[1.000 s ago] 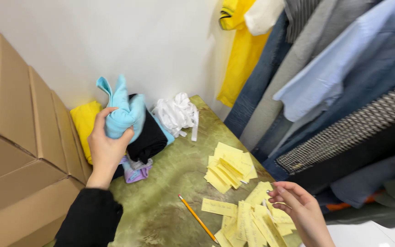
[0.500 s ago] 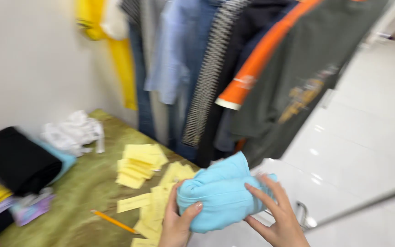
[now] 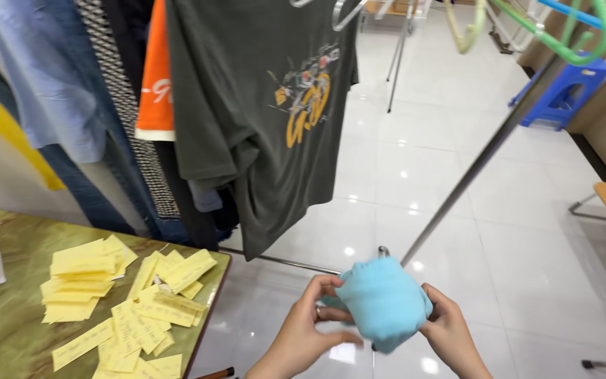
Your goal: Hanging various garments on a clothing rack using plastic hangers
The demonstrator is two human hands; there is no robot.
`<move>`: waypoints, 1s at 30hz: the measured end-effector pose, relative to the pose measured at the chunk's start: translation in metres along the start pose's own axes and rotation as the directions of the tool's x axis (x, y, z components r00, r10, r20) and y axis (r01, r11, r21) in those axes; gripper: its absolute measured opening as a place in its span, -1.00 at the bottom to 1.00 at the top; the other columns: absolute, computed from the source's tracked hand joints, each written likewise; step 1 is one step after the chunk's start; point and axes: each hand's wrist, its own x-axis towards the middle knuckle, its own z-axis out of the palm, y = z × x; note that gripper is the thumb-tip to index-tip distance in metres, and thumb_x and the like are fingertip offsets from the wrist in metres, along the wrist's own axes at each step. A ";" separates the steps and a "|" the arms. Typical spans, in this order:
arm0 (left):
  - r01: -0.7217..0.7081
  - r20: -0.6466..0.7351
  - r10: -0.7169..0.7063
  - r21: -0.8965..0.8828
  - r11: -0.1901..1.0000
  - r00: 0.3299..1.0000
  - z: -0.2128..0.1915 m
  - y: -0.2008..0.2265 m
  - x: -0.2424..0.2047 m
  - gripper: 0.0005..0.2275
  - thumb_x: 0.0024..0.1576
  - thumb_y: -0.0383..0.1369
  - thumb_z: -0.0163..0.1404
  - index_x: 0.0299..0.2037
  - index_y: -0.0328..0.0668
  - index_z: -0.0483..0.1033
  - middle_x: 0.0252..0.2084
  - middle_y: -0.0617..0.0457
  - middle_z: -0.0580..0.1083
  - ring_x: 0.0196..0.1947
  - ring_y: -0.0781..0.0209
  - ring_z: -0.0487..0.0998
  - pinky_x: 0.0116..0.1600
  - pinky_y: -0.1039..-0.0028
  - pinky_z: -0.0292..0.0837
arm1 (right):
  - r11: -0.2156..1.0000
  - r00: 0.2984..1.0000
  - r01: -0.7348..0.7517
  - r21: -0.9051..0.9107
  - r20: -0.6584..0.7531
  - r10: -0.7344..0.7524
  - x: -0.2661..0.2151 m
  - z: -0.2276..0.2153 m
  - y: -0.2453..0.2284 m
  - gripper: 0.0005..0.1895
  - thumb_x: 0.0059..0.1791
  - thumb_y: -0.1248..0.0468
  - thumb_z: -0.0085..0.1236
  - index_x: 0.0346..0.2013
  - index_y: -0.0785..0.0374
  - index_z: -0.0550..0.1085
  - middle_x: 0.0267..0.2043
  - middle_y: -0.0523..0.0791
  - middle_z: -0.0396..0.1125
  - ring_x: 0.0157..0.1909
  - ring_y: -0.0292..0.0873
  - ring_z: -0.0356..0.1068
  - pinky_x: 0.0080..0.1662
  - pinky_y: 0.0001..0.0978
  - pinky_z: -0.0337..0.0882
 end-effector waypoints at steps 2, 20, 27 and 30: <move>-0.025 -0.101 0.040 0.147 0.989 0.994 0.009 -0.013 0.016 -0.55 -0.07 -0.53 0.37 -0.07 0.08 0.43 -0.13 0.22 0.41 -0.43 0.38 0.59 -0.12 0.58 0.48 | 0.995 0.998 -0.066 0.072 0.023 0.064 -0.006 -0.006 -0.016 -0.76 -0.25 0.47 0.28 -0.56 0.29 0.32 -0.50 -0.16 0.05 -0.43 -0.21 0.03 -0.39 -0.33 0.05; -0.107 -0.125 0.501 0.906 0.410 0.856 -0.047 -0.004 0.034 -0.84 0.00 -0.28 0.07 -0.55 0.08 0.34 -0.66 0.19 0.23 -0.58 0.23 0.17 -0.40 0.35 0.14 | 0.948 0.967 -0.123 -0.293 -0.249 0.048 -0.002 -0.071 -0.054 -0.69 -0.10 0.44 0.00 -0.61 0.15 0.11 -0.57 -0.19 -0.04 -0.40 -0.24 -0.09 -0.31 -0.39 -0.08; -0.147 -0.389 0.470 0.626 0.766 0.792 -0.039 0.002 0.059 -0.79 0.17 -0.34 0.11 -0.52 -0.12 0.45 -0.68 -0.02 0.44 -0.57 0.21 0.42 -0.37 0.41 0.40 | 0.956 0.952 -0.168 0.241 -0.213 0.221 0.027 -0.023 -0.103 -0.86 -0.02 0.39 0.30 -0.39 0.29 0.47 -0.51 -0.07 0.36 -0.44 -0.13 0.34 -0.29 -0.27 0.38; -0.076 -0.368 0.332 0.564 0.822 0.868 -0.026 -0.009 0.064 -0.83 0.20 -0.28 0.12 -0.18 -0.12 0.40 -0.26 -0.24 0.52 -0.16 -0.14 0.51 -0.07 0.12 0.46 | 0.867 0.943 -0.234 0.440 -0.116 0.313 0.047 0.007 -0.122 -0.85 -0.01 0.37 0.31 -0.18 0.36 0.56 -0.42 0.00 0.47 -0.42 -0.07 0.51 -0.28 -0.13 0.56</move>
